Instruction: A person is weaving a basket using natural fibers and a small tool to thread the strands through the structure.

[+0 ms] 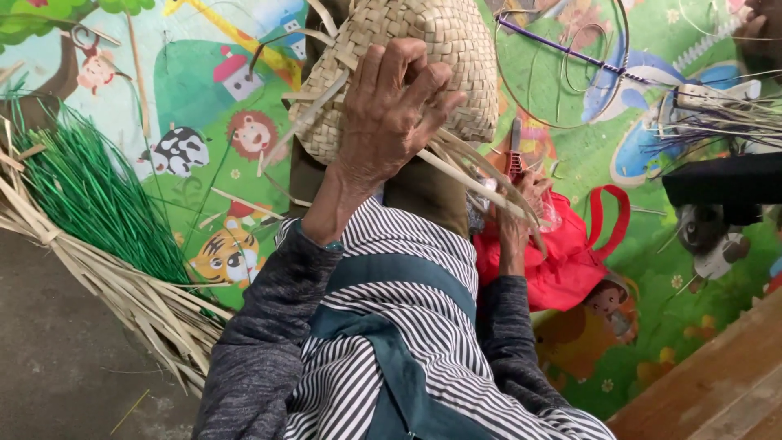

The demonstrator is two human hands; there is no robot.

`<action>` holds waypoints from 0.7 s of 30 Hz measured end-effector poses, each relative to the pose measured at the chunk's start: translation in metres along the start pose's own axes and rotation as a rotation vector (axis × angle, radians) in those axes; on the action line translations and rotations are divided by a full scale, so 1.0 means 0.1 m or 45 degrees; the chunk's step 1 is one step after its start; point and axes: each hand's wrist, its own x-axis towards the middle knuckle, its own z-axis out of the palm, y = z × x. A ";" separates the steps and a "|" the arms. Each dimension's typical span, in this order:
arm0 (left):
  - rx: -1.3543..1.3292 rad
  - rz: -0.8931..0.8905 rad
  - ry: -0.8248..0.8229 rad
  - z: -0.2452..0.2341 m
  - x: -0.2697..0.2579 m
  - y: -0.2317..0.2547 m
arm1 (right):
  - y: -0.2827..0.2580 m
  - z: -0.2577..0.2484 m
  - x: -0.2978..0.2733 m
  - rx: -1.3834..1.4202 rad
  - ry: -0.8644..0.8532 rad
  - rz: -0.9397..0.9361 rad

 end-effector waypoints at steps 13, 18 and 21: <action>-0.255 -0.300 0.016 -0.21 0.12 0.12 | -1.38 -0.51 0.15 -0.352 0.491 0.091; -0.099 -0.250 -0.020 -0.13 0.17 0.10 | -2.11 -0.61 -0.09 0.017 0.467 -0.150; -0.150 -0.267 -0.032 -0.16 0.29 0.05 | -2.61 -0.57 -0.29 0.122 0.524 -0.153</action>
